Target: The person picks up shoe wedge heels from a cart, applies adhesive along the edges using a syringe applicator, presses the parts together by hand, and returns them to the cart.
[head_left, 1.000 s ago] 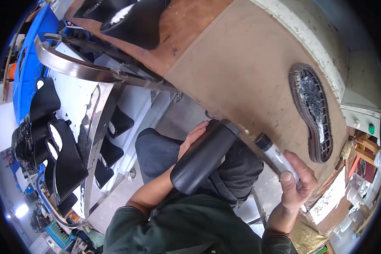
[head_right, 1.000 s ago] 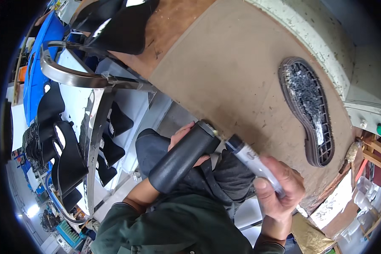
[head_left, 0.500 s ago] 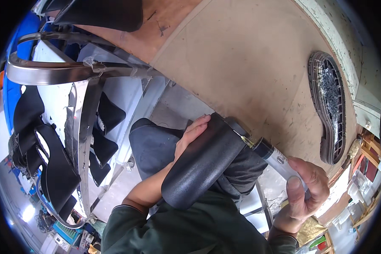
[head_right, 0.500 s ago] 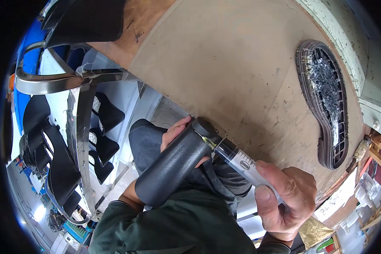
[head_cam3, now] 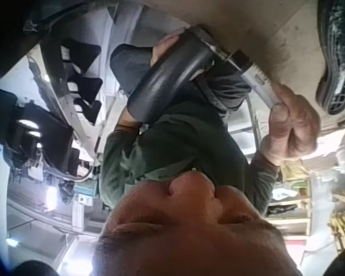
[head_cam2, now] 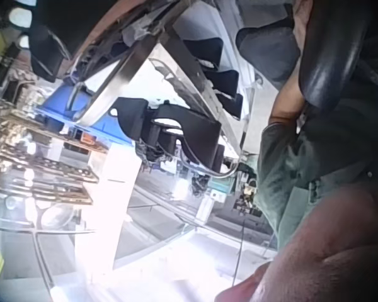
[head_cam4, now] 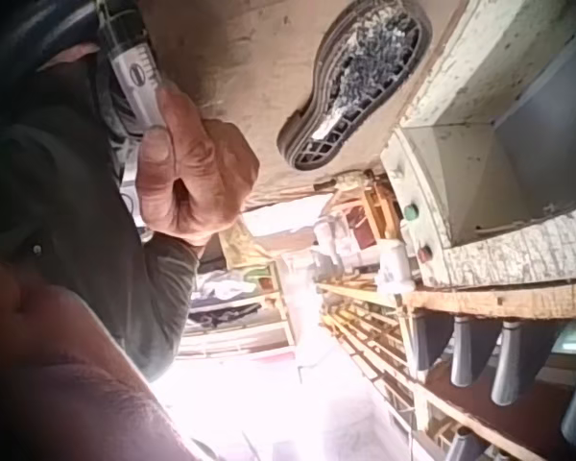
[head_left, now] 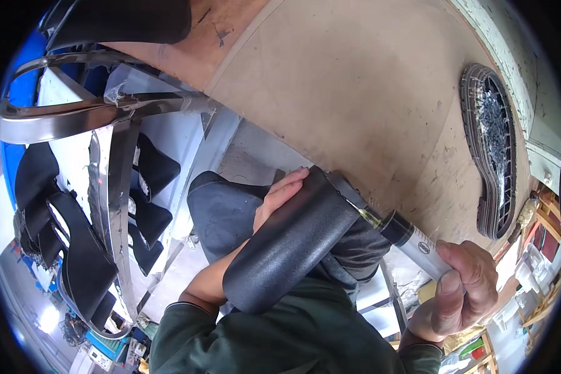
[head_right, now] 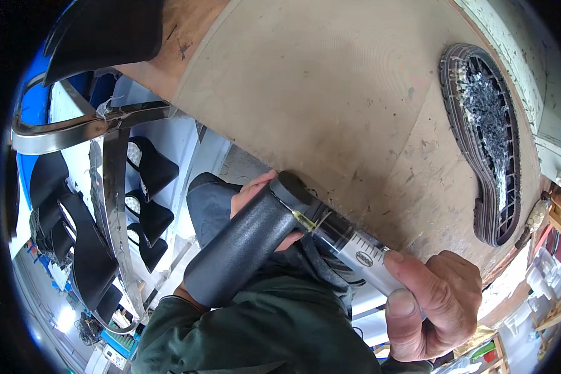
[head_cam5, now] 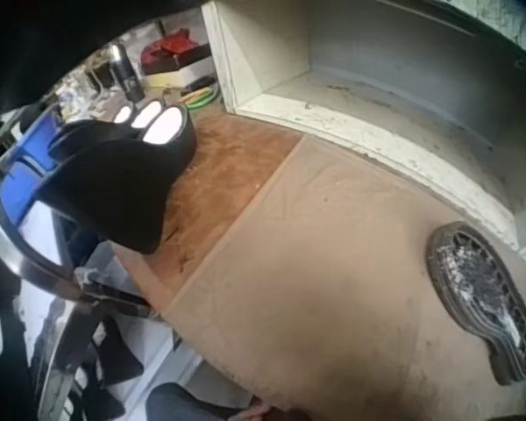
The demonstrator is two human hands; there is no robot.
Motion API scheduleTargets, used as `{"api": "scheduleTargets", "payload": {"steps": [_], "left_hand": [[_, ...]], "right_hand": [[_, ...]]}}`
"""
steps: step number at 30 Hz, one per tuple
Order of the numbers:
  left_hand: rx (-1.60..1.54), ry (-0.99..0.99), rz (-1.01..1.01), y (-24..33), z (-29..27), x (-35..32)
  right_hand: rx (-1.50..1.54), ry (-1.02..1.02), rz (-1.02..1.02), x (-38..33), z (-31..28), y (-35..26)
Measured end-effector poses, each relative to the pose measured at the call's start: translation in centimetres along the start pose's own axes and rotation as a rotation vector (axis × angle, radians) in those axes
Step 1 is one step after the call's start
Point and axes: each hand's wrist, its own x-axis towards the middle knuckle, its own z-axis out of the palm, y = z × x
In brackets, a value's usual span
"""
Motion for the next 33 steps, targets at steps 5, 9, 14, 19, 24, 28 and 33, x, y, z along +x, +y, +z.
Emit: {"api": "scheduleTargets", "payload": {"steps": [5,9,14,19,24,28,33], "left_hand": [[-0.142,-0.023,-0.194,0.6,0.0,-0.3],[-0.103,-0.047,-0.368,3.4,-0.5,1.3],[-0.029,-0.295,-0.307,4.3,-1.9,2.3],[-0.329,-0.267,-0.527,6.0,-2.7,3.3],[-0.593,-0.209,-0.707,6.4,-3.1,2.3],[-0.683,-0.182,-0.778,6.6,-3.0,1.7],[-0.743,-0.161,-0.832,6.8,-3.1,1.5]], "right_hand": [[0.037,0.001,0.010,-0.3,0.1,0.2],[0.047,-0.003,0.021,-0.7,0.2,0.3],[0.071,0.036,-0.043,-1.2,0.6,1.0],[0.101,0.004,-0.082,-1.5,0.6,1.5],[0.102,-0.039,-0.065,-1.9,0.8,1.7],[0.085,-0.063,-0.052,-2.1,0.7,1.7],[0.079,-0.038,-0.035,-2.4,1.2,1.9]]}}
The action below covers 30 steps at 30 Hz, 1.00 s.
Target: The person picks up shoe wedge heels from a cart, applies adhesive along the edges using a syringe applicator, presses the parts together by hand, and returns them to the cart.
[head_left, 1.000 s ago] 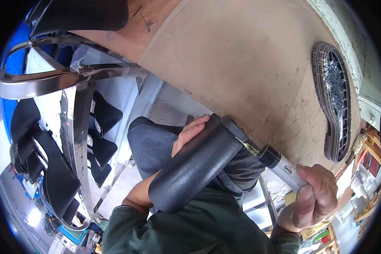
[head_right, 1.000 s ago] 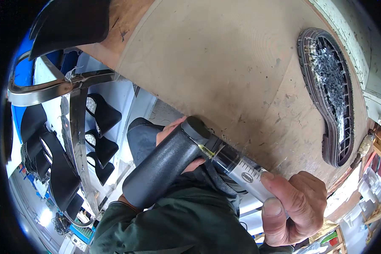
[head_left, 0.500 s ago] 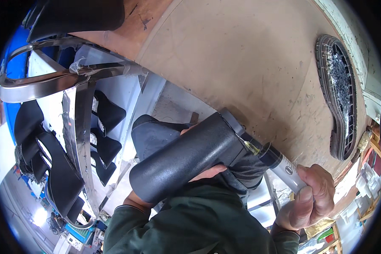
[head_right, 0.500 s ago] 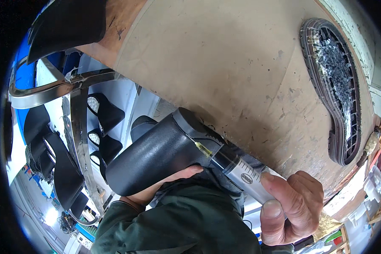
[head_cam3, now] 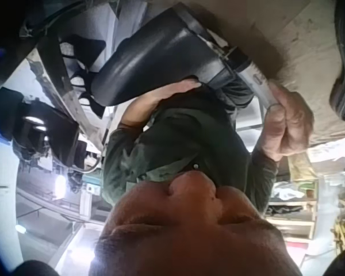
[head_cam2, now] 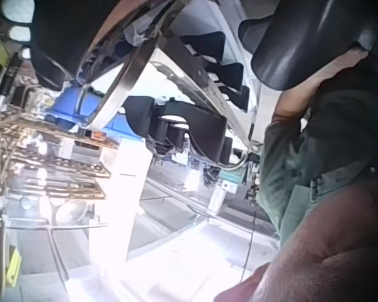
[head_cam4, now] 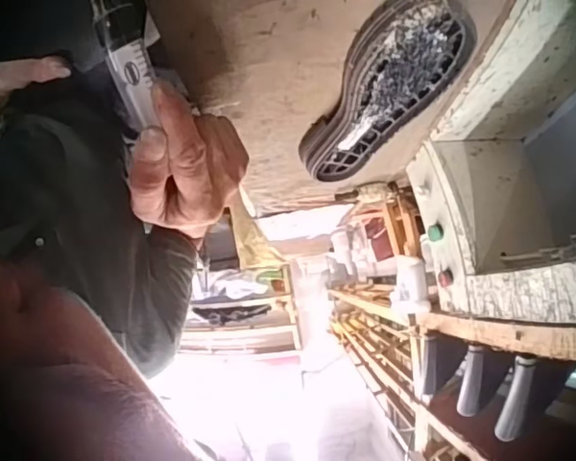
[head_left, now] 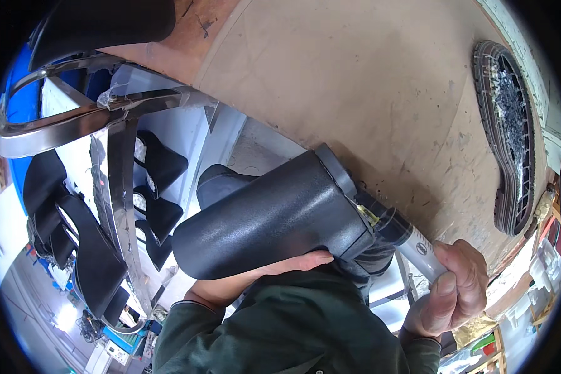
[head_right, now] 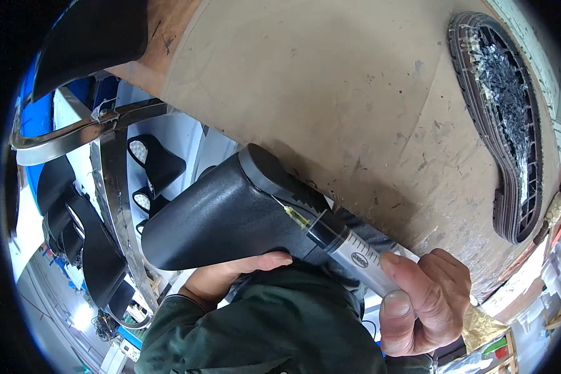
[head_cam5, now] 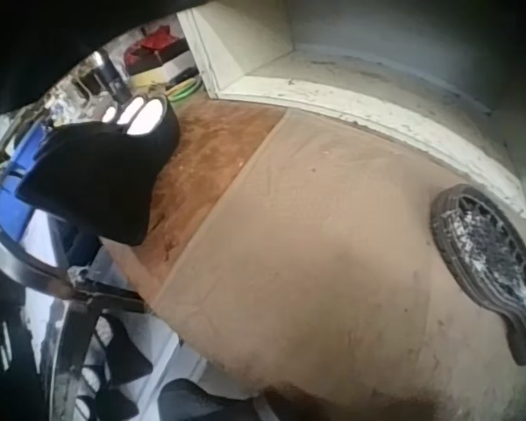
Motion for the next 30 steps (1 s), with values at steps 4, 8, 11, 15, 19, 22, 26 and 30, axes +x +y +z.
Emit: {"api": "scheduleTargets", "payload": {"steps": [4,8,11,15,19,22,26,30], "left_hand": [[-0.030,0.004,-0.030,-0.1,0.3,-0.5],[-0.064,0.015,-0.054,-0.2,0.6,-1.1],[-0.089,0.001,-0.080,-0.3,0.9,-1.0],[-0.103,0.015,-0.096,-0.4,0.9,-1.6],[-0.116,0.018,-0.116,-0.6,0.9,-1.8],[-0.130,0.022,-0.126,-0.7,1.0,-1.8],[-0.143,0.029,-0.133,-0.8,1.1,-1.8],[-0.149,0.038,-0.137,-0.6,1.3,-1.8]], "right_hand": [[0.017,0.003,0.008,-0.3,0.2,0.3],[0.051,0.038,-0.019,-0.4,0.7,0.8],[0.037,0.075,-0.014,-0.6,0.6,0.8],[0.041,0.072,0.009,-0.7,0.7,0.8],[-0.019,0.056,0.102,-1.0,0.5,0.0],[-0.056,0.048,0.144,-1.1,0.1,-0.3],[-0.061,0.029,0.169,-1.5,-0.3,-0.3],[-0.124,0.000,0.181,-2.1,-0.7,-0.3]]}}
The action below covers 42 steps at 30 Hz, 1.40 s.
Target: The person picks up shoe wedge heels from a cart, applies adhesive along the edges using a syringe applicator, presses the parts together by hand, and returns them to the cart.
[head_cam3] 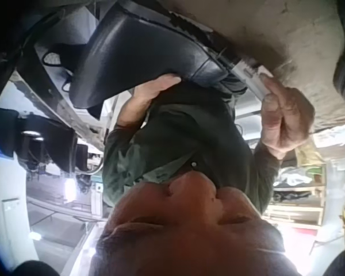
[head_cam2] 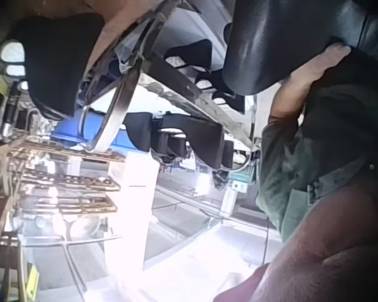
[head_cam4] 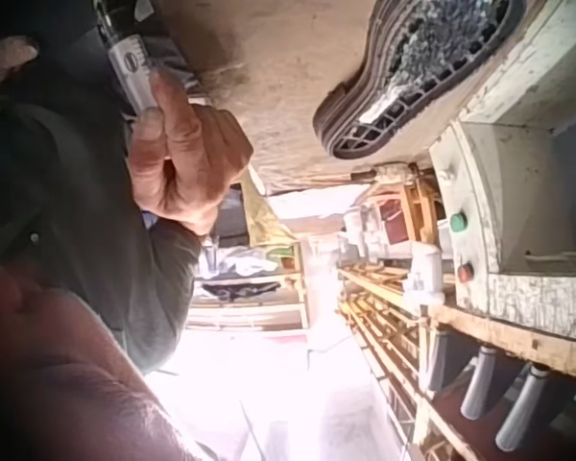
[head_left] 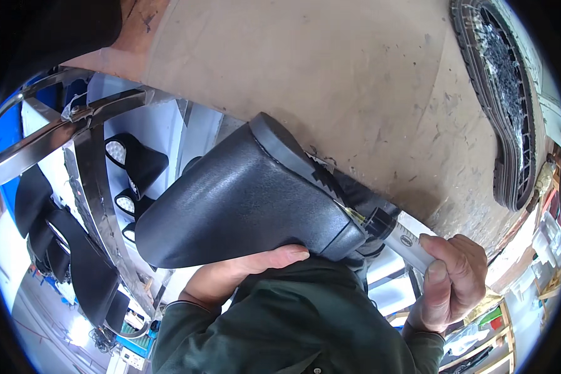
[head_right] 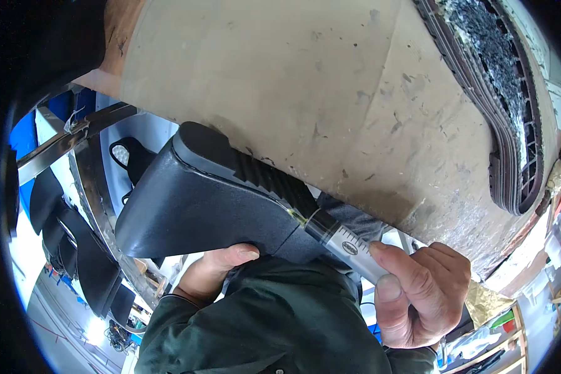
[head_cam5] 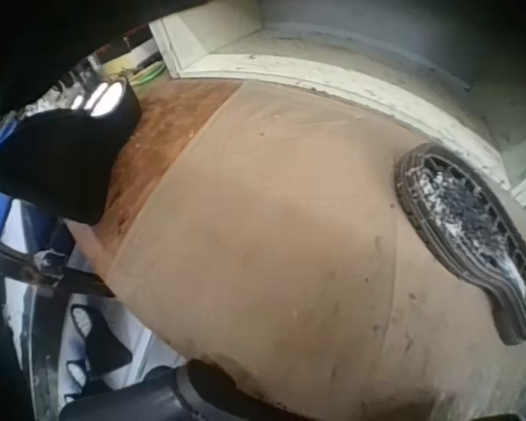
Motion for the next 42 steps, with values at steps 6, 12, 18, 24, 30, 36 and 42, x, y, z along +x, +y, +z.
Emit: {"api": "scheduleTargets", "payload": {"steps": [6,12,18,24,30,36,42], "left_hand": [[-0.002,0.026,-0.022,0.0,0.1,-0.1],[-0.034,0.018,-0.006,0.1,0.6,0.2],[-0.073,0.104,0.036,-0.1,1.1,0.0],[-0.076,0.152,0.029,0.6,2.2,0.6],[-0.190,0.172,0.079,0.3,3.1,0.8],[-0.214,0.252,0.125,0.6,3.9,0.0],[-0.204,0.168,0.226,0.4,4.3,0.0]], "right_hand": [[0.054,0.017,-0.010,-0.9,-0.3,0.5],[0.071,-0.003,-0.044,-2.0,-1.2,1.1],[0.055,-0.003,-0.078,-3.1,-1.6,1.3],[0.067,0.023,-0.086,-4.3,-1.9,1.4],[0.074,0.050,-0.039,-5.6,-2.9,1.0],[0.135,0.074,-0.023,-7.3,-2.8,1.5],[0.134,0.182,-0.042,-9.2,-2.8,1.8]]}}
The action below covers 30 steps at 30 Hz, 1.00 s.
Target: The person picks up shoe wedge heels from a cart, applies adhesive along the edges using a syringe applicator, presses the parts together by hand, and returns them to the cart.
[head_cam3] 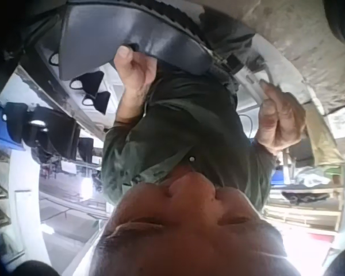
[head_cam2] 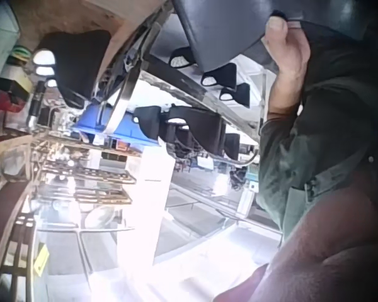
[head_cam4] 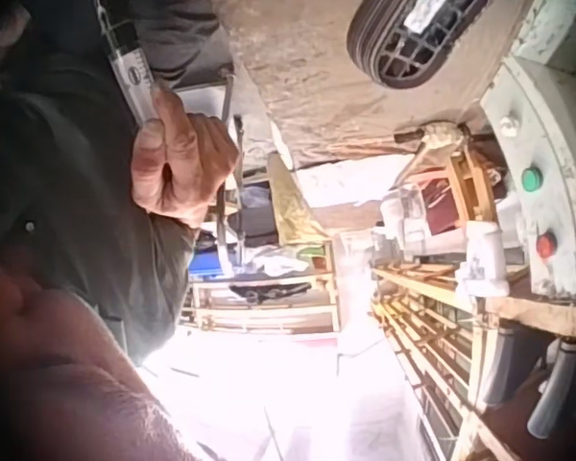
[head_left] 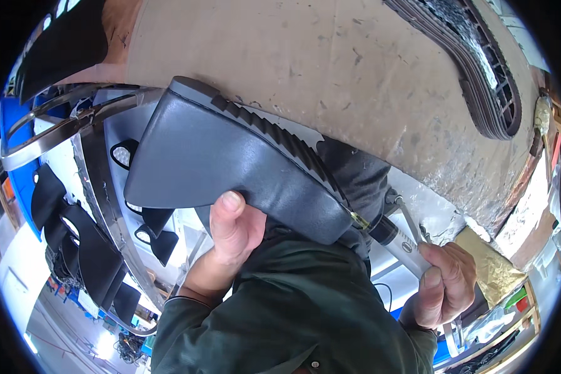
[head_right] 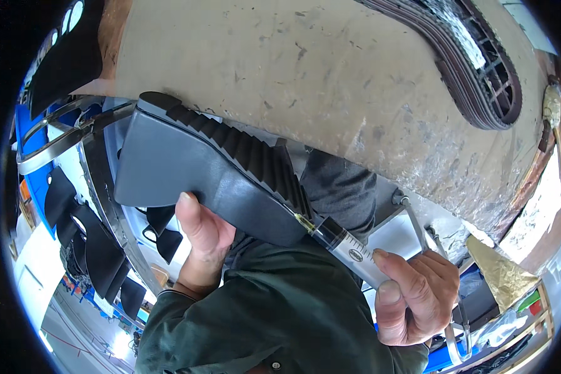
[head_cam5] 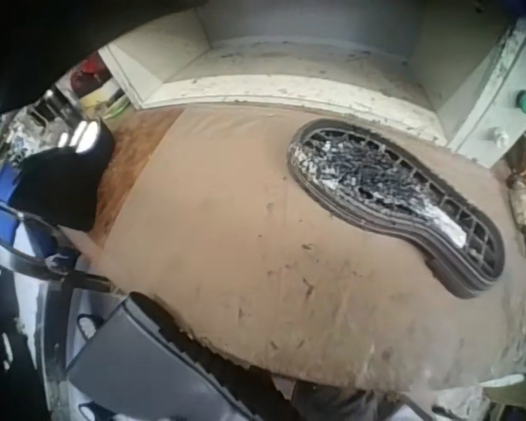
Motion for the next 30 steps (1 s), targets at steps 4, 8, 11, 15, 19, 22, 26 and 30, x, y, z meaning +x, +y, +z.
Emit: {"api": "scheduleTargets", "payload": {"steps": [4,8,11,15,19,22,26,30], "left_hand": [[-0.075,0.044,0.003,0.0,1.0,-0.2],[-0.086,0.076,-0.008,0.3,2.0,-0.3],[-0.130,0.091,-0.007,0.5,2.8,-0.3],[-0.152,0.134,-0.012,1.2,3.1,-0.7],[-0.211,0.173,-0.076,1.1,3.7,-0.3],[-0.217,0.187,-0.088,1.5,3.8,-0.3],[-0.211,0.196,-0.083,1.6,4.2,-0.1],[-0.286,0.116,-0.086,2.2,5.2,-0.1]], "right_hand": [[-0.010,0.069,0.187,-2.2,-0.5,-1.6],[-0.010,0.086,0.196,-2.5,-0.6,-1.1],[-0.021,0.132,0.167,-3.2,-0.3,-1.3],[0.068,0.142,0.212,-4.0,0.2,-1.1],[0.051,0.141,0.169,-4.5,-0.2,-0.9],[0.112,0.172,0.107,-5.0,0.1,-0.3],[0.139,0.195,0.064,-5.5,0.6,0.4],[0.216,0.268,0.132,-7.2,1.4,1.0]]}}
